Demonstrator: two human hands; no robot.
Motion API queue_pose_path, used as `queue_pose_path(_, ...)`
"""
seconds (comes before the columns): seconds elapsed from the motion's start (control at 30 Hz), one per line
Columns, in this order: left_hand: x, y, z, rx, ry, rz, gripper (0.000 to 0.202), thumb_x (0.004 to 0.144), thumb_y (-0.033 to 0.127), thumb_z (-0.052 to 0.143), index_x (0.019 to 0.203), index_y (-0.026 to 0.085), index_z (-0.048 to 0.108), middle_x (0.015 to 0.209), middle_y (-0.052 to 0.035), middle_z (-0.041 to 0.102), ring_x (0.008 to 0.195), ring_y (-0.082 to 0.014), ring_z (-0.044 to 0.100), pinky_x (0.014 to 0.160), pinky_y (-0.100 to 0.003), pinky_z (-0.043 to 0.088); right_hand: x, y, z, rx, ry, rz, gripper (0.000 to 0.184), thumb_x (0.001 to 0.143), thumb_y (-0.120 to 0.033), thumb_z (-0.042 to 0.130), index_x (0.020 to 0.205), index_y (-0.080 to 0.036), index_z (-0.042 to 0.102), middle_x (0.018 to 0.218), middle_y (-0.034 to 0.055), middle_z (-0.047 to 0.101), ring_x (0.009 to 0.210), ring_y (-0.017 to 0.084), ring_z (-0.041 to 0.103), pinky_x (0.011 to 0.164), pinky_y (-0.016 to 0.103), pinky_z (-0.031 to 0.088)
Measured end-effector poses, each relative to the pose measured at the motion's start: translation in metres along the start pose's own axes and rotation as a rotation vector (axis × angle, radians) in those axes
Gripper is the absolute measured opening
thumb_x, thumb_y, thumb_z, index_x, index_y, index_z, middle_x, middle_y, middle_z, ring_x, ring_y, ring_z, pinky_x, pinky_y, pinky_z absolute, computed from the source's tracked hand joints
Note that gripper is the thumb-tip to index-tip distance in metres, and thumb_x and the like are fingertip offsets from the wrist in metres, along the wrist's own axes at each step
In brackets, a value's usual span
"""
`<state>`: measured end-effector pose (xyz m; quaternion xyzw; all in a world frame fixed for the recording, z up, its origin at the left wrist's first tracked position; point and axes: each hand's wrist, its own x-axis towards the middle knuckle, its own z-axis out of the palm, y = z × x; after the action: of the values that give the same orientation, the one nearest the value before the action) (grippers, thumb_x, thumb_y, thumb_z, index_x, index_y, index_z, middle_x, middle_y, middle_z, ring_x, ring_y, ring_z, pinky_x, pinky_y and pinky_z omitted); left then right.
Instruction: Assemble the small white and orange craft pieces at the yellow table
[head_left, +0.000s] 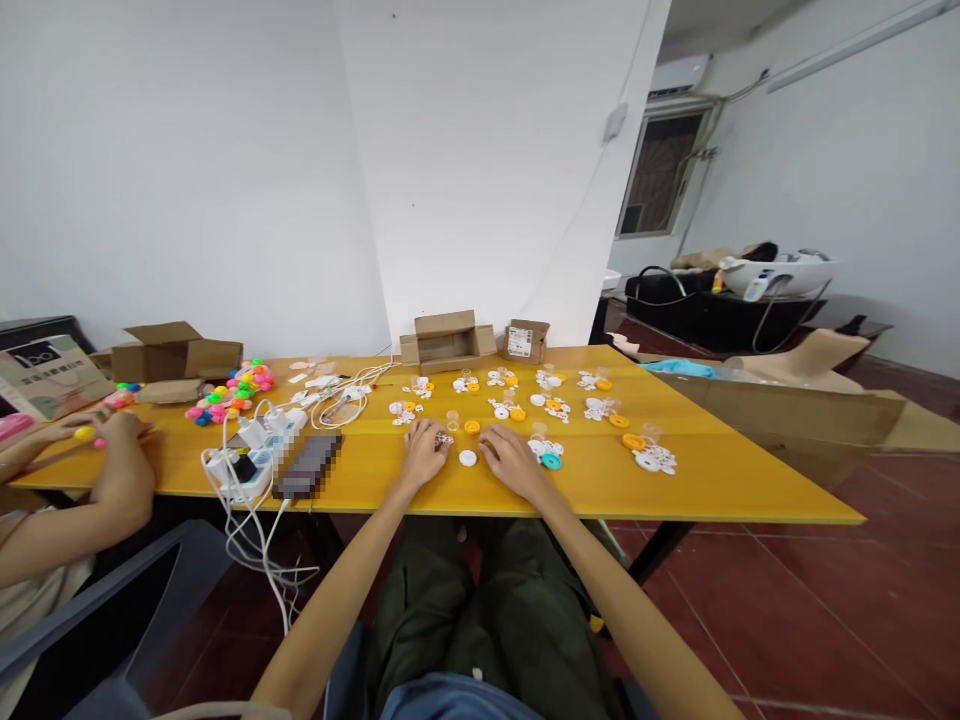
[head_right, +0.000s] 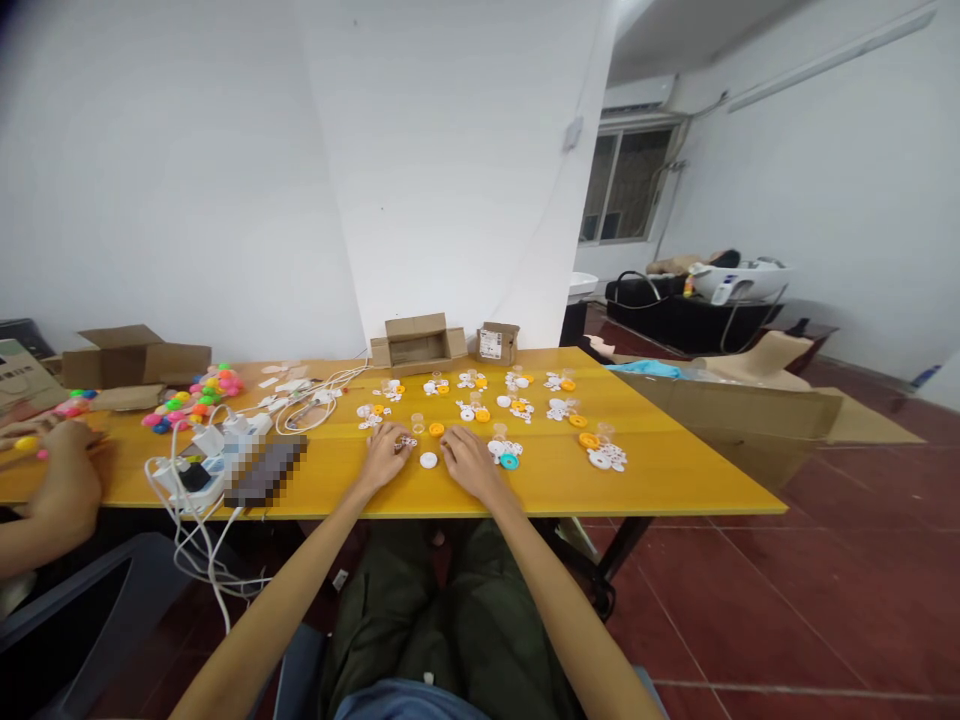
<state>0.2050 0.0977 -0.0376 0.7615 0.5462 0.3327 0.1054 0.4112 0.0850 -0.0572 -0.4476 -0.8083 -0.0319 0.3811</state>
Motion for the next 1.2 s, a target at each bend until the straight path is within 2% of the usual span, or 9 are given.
queue_pose_path(0.3, 0.0018, -0.0031, 0.0005, -0.016, -0.022, 0.039, 0.012, 0.092, 0.021, 0.061, 0.093, 0.026, 0.072, 0.101, -0.0055, 0.069, 0.108, -0.0261, 0.058, 0.093, -0.042, 0.045, -0.0002, 0.0029, -0.0004, -0.035, 0.0, 0.025, 0.018, 0.093, -0.012, 0.052, 0.087, -0.024, 0.064, 0.09, 0.0058, 0.068, 0.087, 0.022, 0.063, 0.08, 0.032, 0.051)
queue_pose_path(0.53, 0.0047, -0.0059, 0.0019, -0.034, 0.001, 0.038, 0.008, 0.091, 0.025, 0.065, 0.088, 0.024, 0.073, 0.095, -0.0052, 0.071, 0.101, -0.0247, 0.062, 0.092, -0.041, 0.046, -0.0003, -0.0008, 0.0008, -0.056, -0.001, -0.014, 0.02, 0.095, -0.013, 0.049, 0.088, -0.023, 0.065, 0.09, 0.0077, 0.068, 0.089, 0.024, 0.064, 0.082, 0.035, 0.051)
queue_pose_path(0.8, 0.004, -0.0037, 0.0022, -0.006, -0.019, 0.015, 0.008, 0.086, 0.026, 0.071, 0.093, 0.026, 0.076, 0.1, -0.0051, 0.071, 0.106, -0.0254, 0.061, 0.093, -0.04, 0.047, -0.0001, -0.0032, 0.0002, -0.114, -0.002, -0.027, 0.021, 0.095, -0.012, 0.049, 0.089, -0.023, 0.066, 0.091, 0.0072, 0.068, 0.089, 0.023, 0.063, 0.08, 0.034, 0.05)
queue_pose_path(0.97, 0.0023, -0.0002, 0.001, 0.028, 0.019, -0.052, 0.009, 0.084, 0.029, 0.075, 0.093, 0.026, 0.075, 0.102, -0.005, 0.07, 0.107, -0.0258, 0.06, 0.095, -0.04, 0.046, -0.0001, -0.0044, 0.0004, -0.154, 0.014, -0.033, 0.021, 0.094, -0.01, 0.049, 0.088, -0.021, 0.066, 0.09, 0.0075, 0.068, 0.087, 0.023, 0.063, 0.08, 0.033, 0.051)
queue_pose_path(1.1, 0.001, 0.0005, 0.0006, 0.041, 0.043, -0.109, 0.013, 0.083, 0.031, 0.076, 0.095, 0.026, 0.073, 0.109, -0.0063, 0.067, 0.113, -0.0281, 0.057, 0.097, -0.042, 0.046, -0.0006, -0.0023, 0.0024, -0.164, 0.026, -0.029, 0.022, 0.095, -0.012, 0.048, 0.089, -0.022, 0.066, 0.09, 0.0078, 0.068, 0.088, 0.024, 0.063, 0.08, 0.034, 0.05)
queue_pose_path(1.2, -0.0001, 0.0008, 0.0, 0.048, 0.053, -0.069, 0.015, 0.083, 0.029, 0.075, 0.097, 0.026, 0.072, 0.117, -0.007, 0.063, 0.118, -0.0292, 0.054, 0.099, -0.044, 0.045, -0.0006, -0.0006, 0.0035, -0.17, 0.021, -0.023, 0.021, 0.096, -0.013, 0.048, 0.092, -0.022, 0.066, 0.092, 0.0081, 0.067, 0.089, 0.024, 0.062, 0.08, 0.034, 0.05)
